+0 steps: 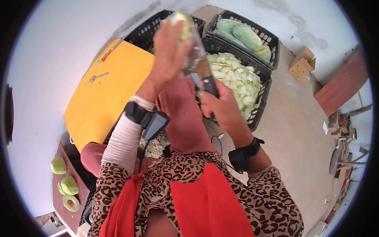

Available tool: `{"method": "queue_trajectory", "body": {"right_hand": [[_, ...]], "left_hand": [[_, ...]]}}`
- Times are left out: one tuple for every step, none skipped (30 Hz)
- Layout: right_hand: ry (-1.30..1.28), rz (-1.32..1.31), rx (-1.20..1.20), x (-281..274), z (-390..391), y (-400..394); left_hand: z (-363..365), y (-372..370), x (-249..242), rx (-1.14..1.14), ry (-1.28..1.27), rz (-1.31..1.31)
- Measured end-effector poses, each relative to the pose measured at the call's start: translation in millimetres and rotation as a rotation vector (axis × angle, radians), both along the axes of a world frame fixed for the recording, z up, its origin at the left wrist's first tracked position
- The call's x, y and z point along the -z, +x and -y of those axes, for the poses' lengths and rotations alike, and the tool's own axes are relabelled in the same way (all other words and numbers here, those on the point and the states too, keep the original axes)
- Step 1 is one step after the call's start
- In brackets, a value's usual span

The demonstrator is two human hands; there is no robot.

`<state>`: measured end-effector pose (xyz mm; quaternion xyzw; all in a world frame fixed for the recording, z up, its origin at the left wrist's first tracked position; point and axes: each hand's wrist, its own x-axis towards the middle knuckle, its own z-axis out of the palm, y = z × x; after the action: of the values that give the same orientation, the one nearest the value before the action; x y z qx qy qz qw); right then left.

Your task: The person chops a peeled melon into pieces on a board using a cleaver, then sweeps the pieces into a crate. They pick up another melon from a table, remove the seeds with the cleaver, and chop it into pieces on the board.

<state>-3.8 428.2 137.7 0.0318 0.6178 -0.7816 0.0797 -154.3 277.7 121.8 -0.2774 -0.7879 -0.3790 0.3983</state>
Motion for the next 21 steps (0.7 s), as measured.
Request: {"method": "queue_trajectory", "body": {"right_hand": [[0.162,-0.064,0.092,13.0,-16.7,1.6],[0.462,-0.081,0.203,23.8,-33.0,0.0],[0.699,-0.156,0.273,38.7,-53.0,-0.4],[0.938,-0.230,0.340,53.7,-70.5,-0.5],[1.176,-0.303,0.402,65.1,-83.3,-0.5],[1.167,-0.271,0.432,73.1,-91.5,1.2],[1.161,-0.238,0.458,78.9,-94.0,5.5],[1.151,-0.208,0.481,84.2,-98.5,6.6],[1.150,-0.199,0.492,88.9,-102.0,5.5],[1.147,-0.190,0.503,93.7,-105.4,3.1],[1.144,-0.183,0.516,95.6,-107.2,1.2],[1.016,-0.117,0.508,94.1,-106.9,-1.4],[0.886,-0.053,0.499,91.4,-105.2,-4.9],[0.757,0.007,0.489,88.1,-102.6,-7.6],[0.720,0.011,0.480,82.8,-97.6,-8.5],[0.684,0.013,0.468,76.6,-91.0,-8.0],[0.649,0.015,0.453,72.1,-86.6,-7.6],[0.631,0.016,0.432,70.2,-83.2,-5.8],[0.629,0.016,0.402,68.3,-80.7,-3.2],[0.626,0.016,0.374,66.3,-78.8,-0.3],[0.623,0.016,0.348,63.8,-77.3,2.5]], "left_hand": [[-17.7,5.3,3.6,0.036,-0.062,0.054],[-28.6,10.5,9.6,0.122,-0.061,0.113],[-40.6,14.5,19.9,0.184,-0.044,0.204],[-49.7,18.4,32.2,0.245,-0.027,0.294],[-56.7,21.0,42.3,0.304,-0.013,0.385],[-60.0,23.7,49.6,0.303,-0.010,0.403],[-56.6,27.2,56.8,0.300,-0.004,0.425],[-56.0,27.3,63.4,0.293,0.000,0.446],[-54.1,28.0,59.7,0.333,0.020,0.526],[-52.2,27.6,56.2,0.371,0.039,0.606],[-49.8,28.3,51.6,0.410,0.058,0.684],[-48.3,28.2,51.9,0.385,0.044,0.688],[-46.9,28.3,52.1,0.358,0.030,0.690],[-46.7,28.6,51.9,0.331,0.017,0.690],[-46.6,29.1,53.3,0.330,0.021,0.692],[-46.5,30.1,54.8,0.327,0.028,0.693],[-46.8,29.9,56.1,0.321,0.035,0.693],[-46.1,30.0,56.2,0.311,-0.004,0.635],[-46.2,30.8,56.6,0.301,-0.044,0.579],[-47.0,31.7,56.8,0.292,-0.084,0.522],[-48.5,32.7,55.7,0.288,-0.142,0.500]]}}
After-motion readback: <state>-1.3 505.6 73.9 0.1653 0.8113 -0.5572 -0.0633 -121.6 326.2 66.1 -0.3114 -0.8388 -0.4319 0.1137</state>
